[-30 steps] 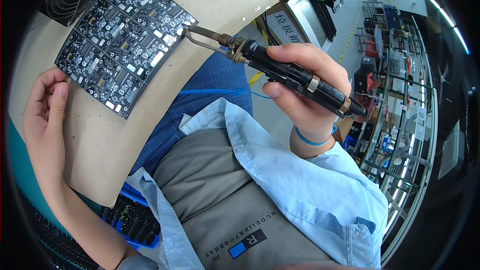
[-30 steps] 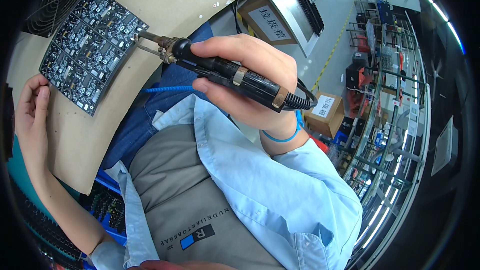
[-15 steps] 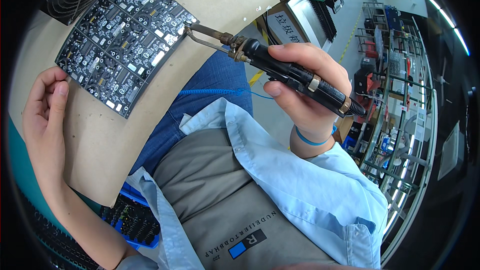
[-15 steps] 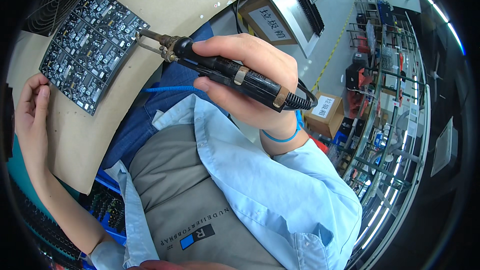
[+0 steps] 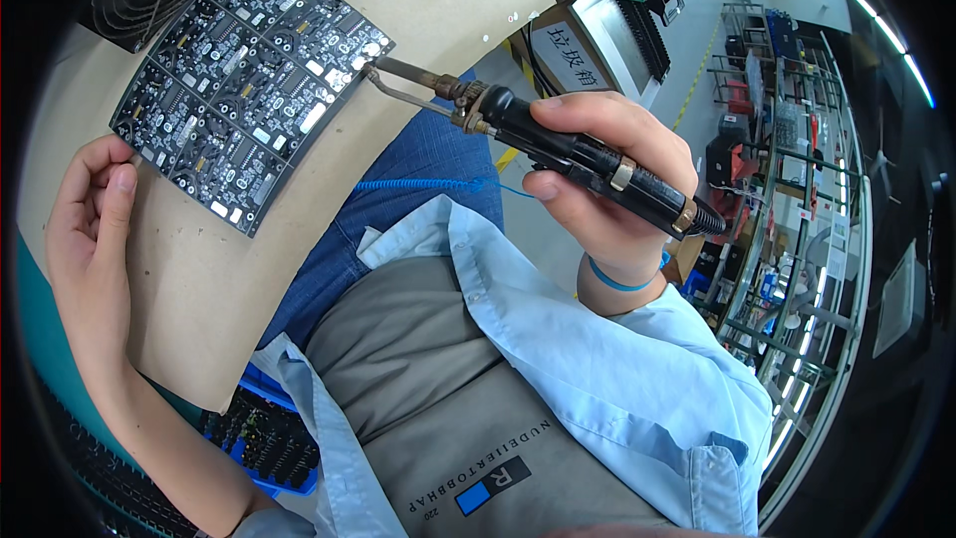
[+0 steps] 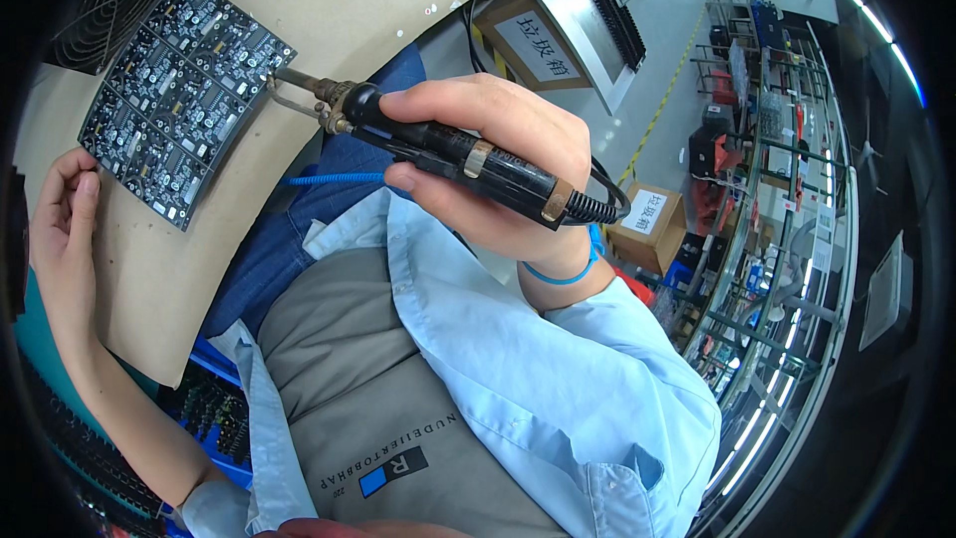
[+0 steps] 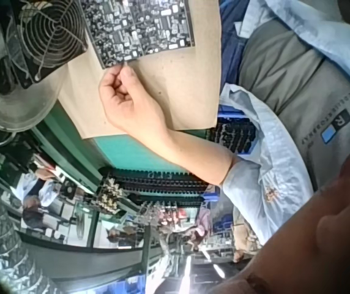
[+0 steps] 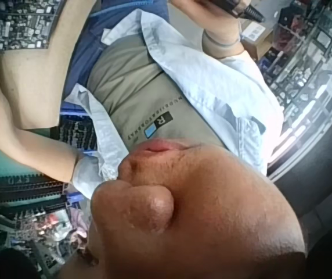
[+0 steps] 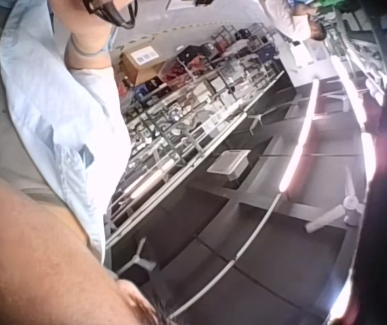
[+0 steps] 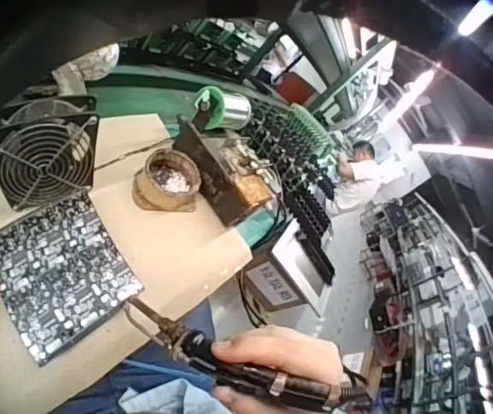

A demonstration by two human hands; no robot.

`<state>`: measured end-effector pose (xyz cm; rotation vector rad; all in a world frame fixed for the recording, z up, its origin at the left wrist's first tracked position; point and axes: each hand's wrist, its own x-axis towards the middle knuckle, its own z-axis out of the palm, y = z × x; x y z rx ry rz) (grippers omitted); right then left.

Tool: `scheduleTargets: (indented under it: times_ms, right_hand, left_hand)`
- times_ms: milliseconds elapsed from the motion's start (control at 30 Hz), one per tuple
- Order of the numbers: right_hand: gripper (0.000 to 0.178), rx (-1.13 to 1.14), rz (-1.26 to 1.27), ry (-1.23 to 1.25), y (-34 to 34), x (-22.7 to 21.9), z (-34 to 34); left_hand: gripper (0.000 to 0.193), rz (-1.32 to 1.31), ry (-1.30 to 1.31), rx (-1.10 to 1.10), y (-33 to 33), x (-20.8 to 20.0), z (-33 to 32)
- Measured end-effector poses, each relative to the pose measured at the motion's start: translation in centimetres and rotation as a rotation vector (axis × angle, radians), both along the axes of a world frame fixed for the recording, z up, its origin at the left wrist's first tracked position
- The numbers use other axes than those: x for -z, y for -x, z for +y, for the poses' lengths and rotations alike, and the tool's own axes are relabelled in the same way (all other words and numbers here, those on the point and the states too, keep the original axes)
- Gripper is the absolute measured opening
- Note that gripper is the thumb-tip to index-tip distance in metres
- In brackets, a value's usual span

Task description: Soldering electrical connections on a printed circuit board at a manual assembly station.

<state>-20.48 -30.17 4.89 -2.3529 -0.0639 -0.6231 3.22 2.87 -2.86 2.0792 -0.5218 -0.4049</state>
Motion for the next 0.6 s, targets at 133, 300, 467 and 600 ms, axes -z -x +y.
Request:
scheduleTargets:
  times_ms: [133,300,467,600]
  right_hand:
    - [0.041,0.025,0.015,-0.027,0.13,-0.03,-0.01]
    - [0.041,0.029,0.001,-0.029,0.08,-0.04,-0.05]
    - [0.042,-0.008,0.046,-0.034,-0.07,-0.6,0.52]
    - [0.042,-0.015,0.04,-0.02,-0.14,-0.68,0.42]
  left_hand:
    - [0.028,0.013,0.01,0.001,0.04,-0.01,-0.08]
    - [0.028,0.001,0.005,0.011,0.03,-0.07,-0.12]
    - [0.028,-0.001,0.005,0.016,-0.11,-0.22,-0.16]
    - [0.028,0.001,0.003,0.003,-0.01,-0.3,-0.26]
